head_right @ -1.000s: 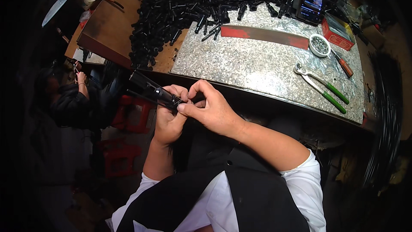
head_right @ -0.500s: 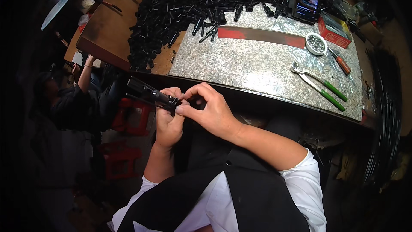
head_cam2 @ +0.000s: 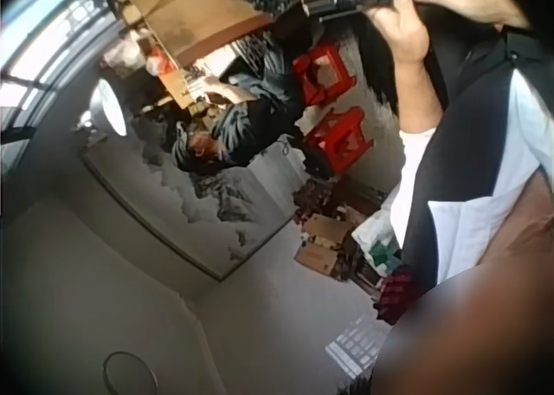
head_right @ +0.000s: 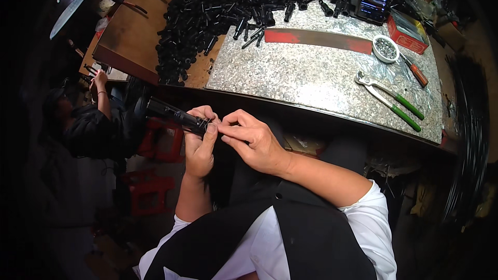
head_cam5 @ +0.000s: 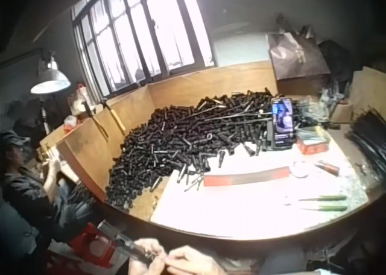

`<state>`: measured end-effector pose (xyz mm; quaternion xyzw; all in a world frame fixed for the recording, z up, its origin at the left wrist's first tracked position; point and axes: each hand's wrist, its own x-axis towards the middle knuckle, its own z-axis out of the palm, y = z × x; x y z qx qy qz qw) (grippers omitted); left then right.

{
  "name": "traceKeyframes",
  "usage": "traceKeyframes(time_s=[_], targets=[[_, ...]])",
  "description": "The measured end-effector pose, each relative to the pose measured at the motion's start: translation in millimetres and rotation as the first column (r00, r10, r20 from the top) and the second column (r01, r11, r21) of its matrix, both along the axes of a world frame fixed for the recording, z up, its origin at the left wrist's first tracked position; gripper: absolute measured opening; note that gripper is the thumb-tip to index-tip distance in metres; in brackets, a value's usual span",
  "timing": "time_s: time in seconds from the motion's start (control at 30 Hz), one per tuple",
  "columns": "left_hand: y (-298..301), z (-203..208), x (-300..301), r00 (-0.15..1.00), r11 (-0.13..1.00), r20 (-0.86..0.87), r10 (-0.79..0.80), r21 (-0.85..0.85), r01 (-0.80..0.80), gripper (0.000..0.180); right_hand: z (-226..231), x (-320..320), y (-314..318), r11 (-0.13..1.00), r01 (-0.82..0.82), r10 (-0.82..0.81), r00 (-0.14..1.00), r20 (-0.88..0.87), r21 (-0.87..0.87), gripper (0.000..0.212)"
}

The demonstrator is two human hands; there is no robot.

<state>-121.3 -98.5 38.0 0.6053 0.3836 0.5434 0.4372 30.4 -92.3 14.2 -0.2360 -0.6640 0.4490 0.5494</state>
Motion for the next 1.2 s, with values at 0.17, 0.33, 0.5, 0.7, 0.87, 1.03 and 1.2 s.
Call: traceKeyframes(time_s=[0.17, 0.33, 0.5, 0.7, 0.87, 1.03, 1.2], targets=[[0.2, 0.9, -0.9, 1.0, 1.0, 0.014, -0.026, 0.014, 0.026, 0.015, -0.2, 1.0, 3.9, 1.0, -0.005, 0.005, 0.999, -0.04, -0.015, 0.025], [-1.6, 5.7, -2.3, 0.993, 0.995, 0.072, -0.096, -0.006, 0.096, 0.018, 2.7, 3.2, 3.9, 0.999, -0.026, 0.028, 0.999, -0.044, 0.027, 0.026], [1.0, 6.5, -5.4, 0.994, 0.995, 0.043, -0.102, 0.005, 0.101, 0.019, 3.9, 3.3, 5.2, 0.998, -0.064, 0.064, 0.996, -0.067, 0.001, 0.027], [0.1, 7.8, -4.3, 0.993, 0.993, 0.018, -0.114, 0.017, 0.114, 0.021, 1.7, 4.7, 8.1, 0.994, -0.106, 0.107, 0.99, -0.094, 0.015, 0.029], [-0.1, 10.6, -4.0, 0.985, 0.986, 0.036, -0.168, 0.016, 0.167, 0.023, 2.9, 6.8, 11.4, 0.99, -0.099, 0.107, 0.992, -0.072, 0.104, 0.031], [-0.9, 12.9, 0.3, 0.985, 0.985, 0.002, -0.172, 0.031, 0.172, 0.025, 1.9, 10.3, 14.0, 0.956, 0.002, -0.003, 1.0, 0.005, 0.292, 0.03], [-1.9, 15.3, 7.0, 0.991, 0.991, 0.01, -0.132, -0.004, 0.132, 0.024, -0.3, 5.6, 15.6, 0.93, 0.074, -0.079, 0.997, -0.001, 0.36, 0.031]])
